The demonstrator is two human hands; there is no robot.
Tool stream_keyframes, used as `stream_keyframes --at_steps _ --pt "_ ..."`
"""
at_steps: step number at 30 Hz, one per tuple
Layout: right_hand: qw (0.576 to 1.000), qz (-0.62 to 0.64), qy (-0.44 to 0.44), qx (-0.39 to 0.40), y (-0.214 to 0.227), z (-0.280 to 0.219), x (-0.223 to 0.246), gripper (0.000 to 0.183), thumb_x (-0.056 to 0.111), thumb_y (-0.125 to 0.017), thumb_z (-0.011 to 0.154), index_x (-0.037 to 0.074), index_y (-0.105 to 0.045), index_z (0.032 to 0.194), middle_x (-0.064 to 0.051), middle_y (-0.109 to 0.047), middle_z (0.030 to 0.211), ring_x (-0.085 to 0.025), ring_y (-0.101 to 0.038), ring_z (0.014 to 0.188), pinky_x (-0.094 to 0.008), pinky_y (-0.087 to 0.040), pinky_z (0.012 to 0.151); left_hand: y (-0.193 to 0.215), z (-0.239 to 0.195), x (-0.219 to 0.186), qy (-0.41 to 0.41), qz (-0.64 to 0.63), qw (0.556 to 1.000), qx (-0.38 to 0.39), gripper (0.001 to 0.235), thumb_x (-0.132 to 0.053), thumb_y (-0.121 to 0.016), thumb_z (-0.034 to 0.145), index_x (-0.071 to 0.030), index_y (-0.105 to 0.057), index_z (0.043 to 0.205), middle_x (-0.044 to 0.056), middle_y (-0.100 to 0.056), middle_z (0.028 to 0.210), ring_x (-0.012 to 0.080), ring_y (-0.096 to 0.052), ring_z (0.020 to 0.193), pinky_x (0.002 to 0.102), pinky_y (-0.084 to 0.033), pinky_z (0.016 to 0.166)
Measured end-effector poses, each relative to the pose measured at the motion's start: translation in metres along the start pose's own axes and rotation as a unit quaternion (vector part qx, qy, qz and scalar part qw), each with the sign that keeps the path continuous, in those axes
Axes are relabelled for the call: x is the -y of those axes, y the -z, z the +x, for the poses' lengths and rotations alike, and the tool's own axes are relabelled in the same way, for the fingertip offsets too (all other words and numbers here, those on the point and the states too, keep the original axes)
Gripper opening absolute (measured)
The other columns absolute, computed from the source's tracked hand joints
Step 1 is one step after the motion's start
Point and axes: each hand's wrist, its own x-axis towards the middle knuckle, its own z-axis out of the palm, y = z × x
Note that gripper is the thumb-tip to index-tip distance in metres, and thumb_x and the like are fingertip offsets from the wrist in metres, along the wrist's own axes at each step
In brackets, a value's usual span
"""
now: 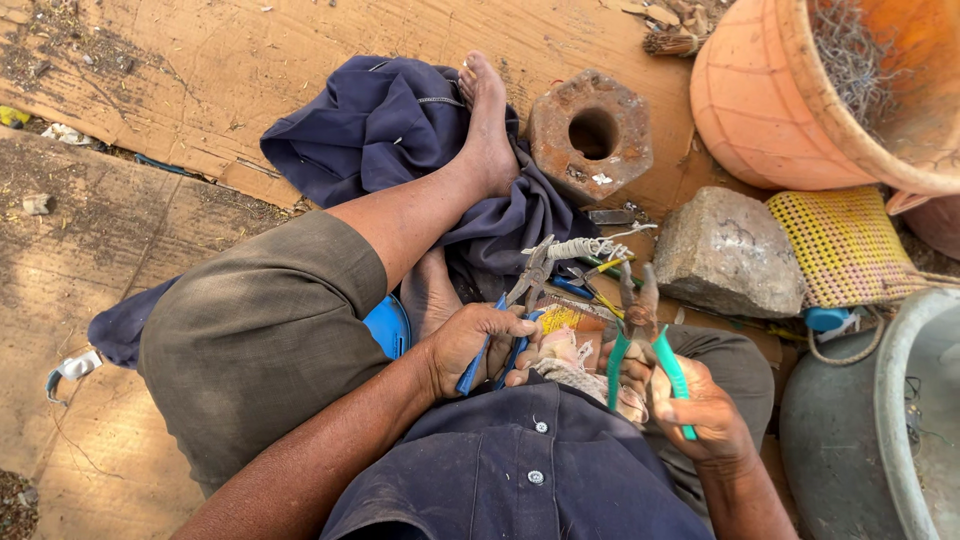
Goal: The person sits on the ground and uses two pliers to cut a coiled metal wire into small segments. The person holds the wire with one plier and cuts it with the other, repeating the process continuously.
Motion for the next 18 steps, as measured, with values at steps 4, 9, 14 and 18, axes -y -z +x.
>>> stream_keyframes --at_steps 4,9,14,18 --pt "0.996 -0.066 -0.027 -0.055 -0.002 0.001 -0.002 0.058 0.011 -0.078 0.084 -0.017 -0.057 0.13 -0.035 -0.057 0.125 -0.036 -0.065 0.107 -0.052 -0.053 0.096 -0.002 -0.004 -0.004 -0.001 0.034 0.999 0.015 0.019 -0.021 -0.058 0.098 -0.002 -0.059 0.098 0.011 -0.059 0.076 0.0206 -0.058 0.065 0.032 -0.051 0.064" --pt "0.986 -0.13 -0.051 -0.091 -0.029 0.006 0.011 0.06 0.017 -0.075 0.082 -0.014 -0.057 0.13 -0.024 -0.065 0.132 -0.03 -0.067 0.11 -0.049 -0.055 0.097 -0.004 -0.006 -0.006 0.002 0.034 0.999 0.016 0.018 -0.02 -0.057 0.098 -0.002 -0.06 0.098 0.01 -0.059 0.077 0.0199 -0.058 0.065 0.032 -0.051 0.063" --pt "0.989 -0.117 -0.05 -0.077 -0.049 0.005 0.023 0.065 0.013 -0.069 0.086 -0.014 -0.052 0.142 -0.024 -0.065 0.131 -0.03 -0.066 0.114 -0.044 -0.051 0.1 -0.003 -0.003 -0.004 0.006 0.035 0.999 0.013 0.016 -0.019 -0.058 0.099 -0.003 -0.059 0.102 0.01 -0.059 0.077 0.0189 -0.058 0.065 0.032 -0.05 0.062" --pt "0.987 -0.126 -0.049 -0.087 -0.048 0.004 0.023 0.046 0.01 -0.064 0.089 -0.01 -0.059 0.13 -0.028 -0.061 0.138 -0.031 -0.065 0.116 -0.047 -0.051 0.1 -0.003 -0.003 -0.003 0.008 0.034 0.999 0.003 0.016 -0.018 -0.058 0.099 -0.002 -0.058 0.104 0.01 -0.06 0.077 0.0186 -0.059 0.066 0.032 -0.05 0.062"
